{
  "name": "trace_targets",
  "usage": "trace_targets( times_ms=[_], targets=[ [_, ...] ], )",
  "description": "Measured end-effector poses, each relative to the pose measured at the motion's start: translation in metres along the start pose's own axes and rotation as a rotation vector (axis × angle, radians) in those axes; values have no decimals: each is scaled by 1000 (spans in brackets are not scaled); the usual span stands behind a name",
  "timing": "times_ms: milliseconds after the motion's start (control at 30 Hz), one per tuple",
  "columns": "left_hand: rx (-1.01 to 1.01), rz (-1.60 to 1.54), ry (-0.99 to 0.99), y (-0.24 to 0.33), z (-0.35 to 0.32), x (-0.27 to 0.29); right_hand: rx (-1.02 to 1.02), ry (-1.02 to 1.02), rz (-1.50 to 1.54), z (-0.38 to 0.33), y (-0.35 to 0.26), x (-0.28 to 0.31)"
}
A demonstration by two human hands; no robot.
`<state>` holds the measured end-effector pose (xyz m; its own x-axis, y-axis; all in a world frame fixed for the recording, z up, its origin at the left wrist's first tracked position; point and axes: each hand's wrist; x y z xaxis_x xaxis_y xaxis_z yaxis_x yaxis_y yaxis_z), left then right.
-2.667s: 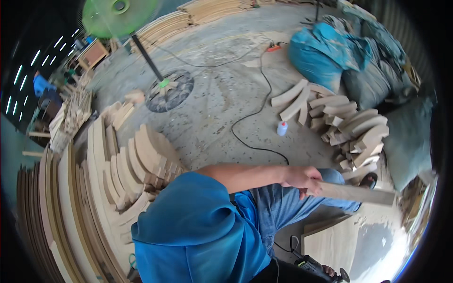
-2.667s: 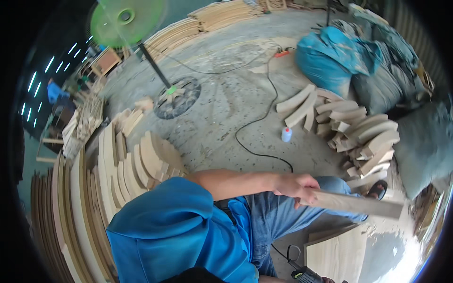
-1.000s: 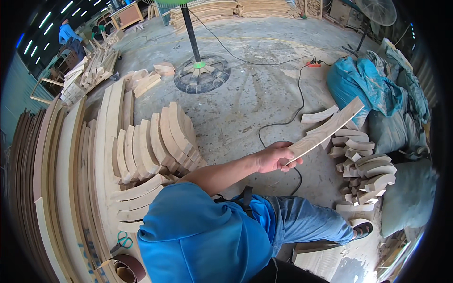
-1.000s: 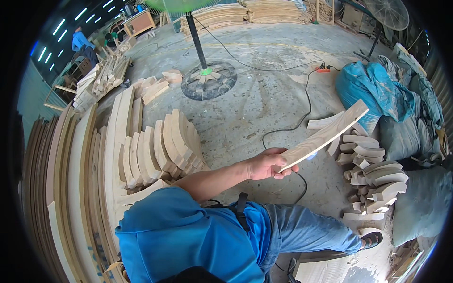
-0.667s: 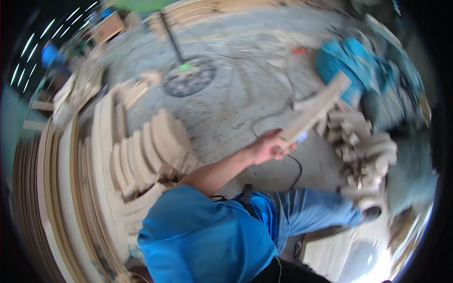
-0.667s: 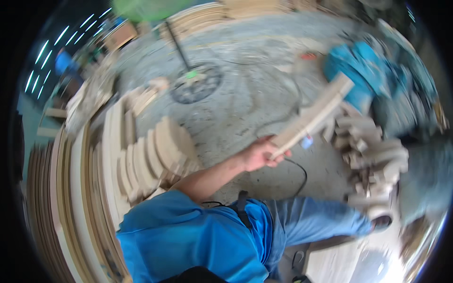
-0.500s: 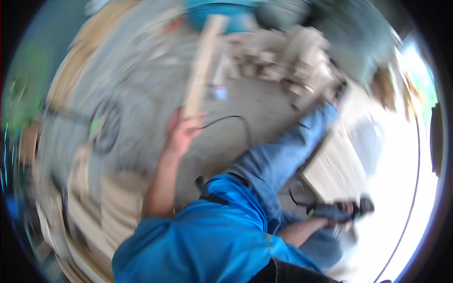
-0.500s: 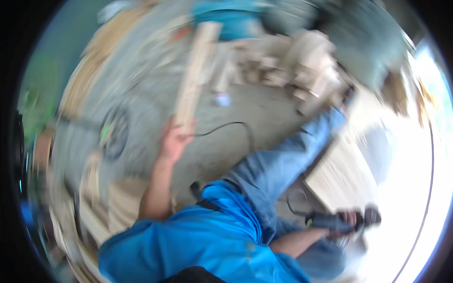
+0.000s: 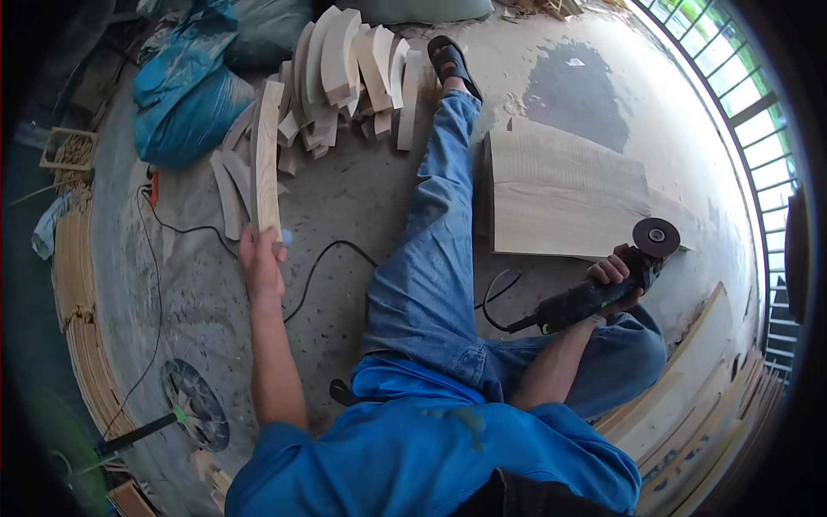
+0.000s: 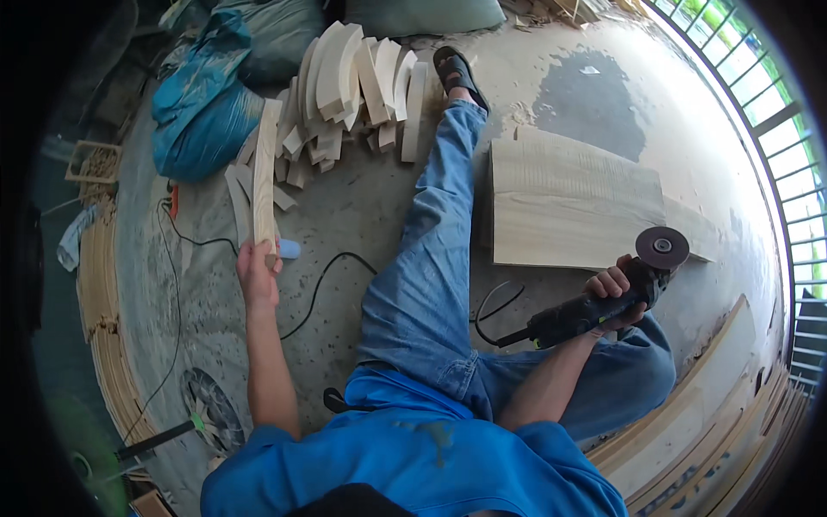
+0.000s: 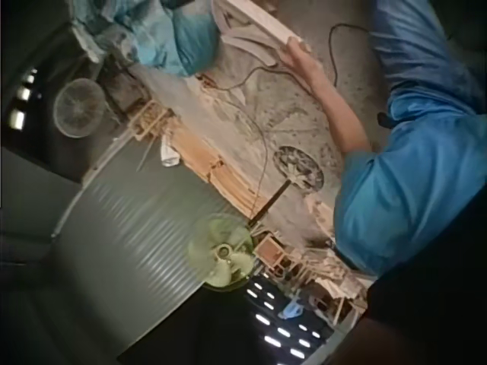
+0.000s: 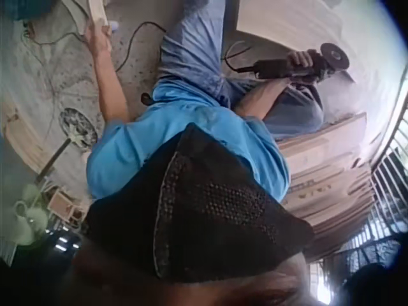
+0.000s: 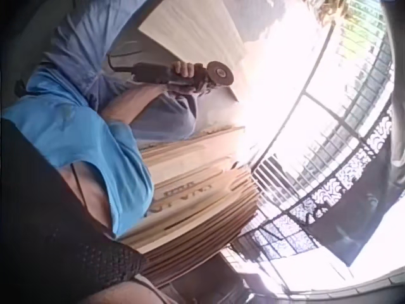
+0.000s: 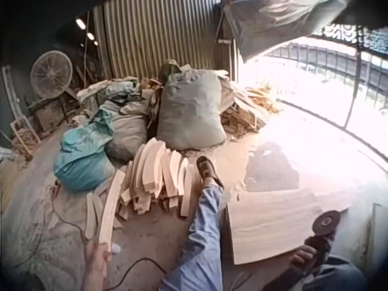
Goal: Sanding curved wooden pieces with an angle grinder and applying glue to bond them.
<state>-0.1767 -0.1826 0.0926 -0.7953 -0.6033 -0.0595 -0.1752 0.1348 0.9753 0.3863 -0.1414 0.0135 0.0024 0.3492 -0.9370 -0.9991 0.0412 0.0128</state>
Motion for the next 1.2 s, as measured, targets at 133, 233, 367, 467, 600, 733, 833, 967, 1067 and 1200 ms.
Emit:
trace_targets(
  times_ms=[133,233,367,467,600,733,833,967,1067,1200],
  targets=[
    [-138,116,104,24,72,-43,33,-10,-44,-4,-3,-6],
    [-319,182,61,38,138,-65,27,-4,-93,-9,-5,-9],
    [-265,403,-163,59,210,-95,62,35,-108,-13,-3,-23],
    [-165,309,-221,33,254,-113,89,74,-132,-18,-4,-29],
    [-262,322,-252,3,283,-127,78,70,-214,-24,-6,-41],
    [-319,248,-229,0,283,-120,87,91,-254,-28,-3,-53],
    [-289,178,-162,1,227,-104,114,87,-277,-21,7,-74],
    [-288,224,-146,-83,97,-7,139,50,-278,-6,19,-81],
    [-104,509,-18,-159,-52,88,102,75,-249,3,26,-76],
    [312,890,-77,-184,-248,199,18,20,-118,19,30,-54]
  ],
)
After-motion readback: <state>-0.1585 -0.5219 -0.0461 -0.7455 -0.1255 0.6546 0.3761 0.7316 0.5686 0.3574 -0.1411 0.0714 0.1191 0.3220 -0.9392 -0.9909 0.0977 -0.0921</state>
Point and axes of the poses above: each hand's wrist, its own z-axis towards the middle knuckle, its own x-axis out of the back of the hand, y = z × x, and after that the axes turned 2 degrees about x, right-handed
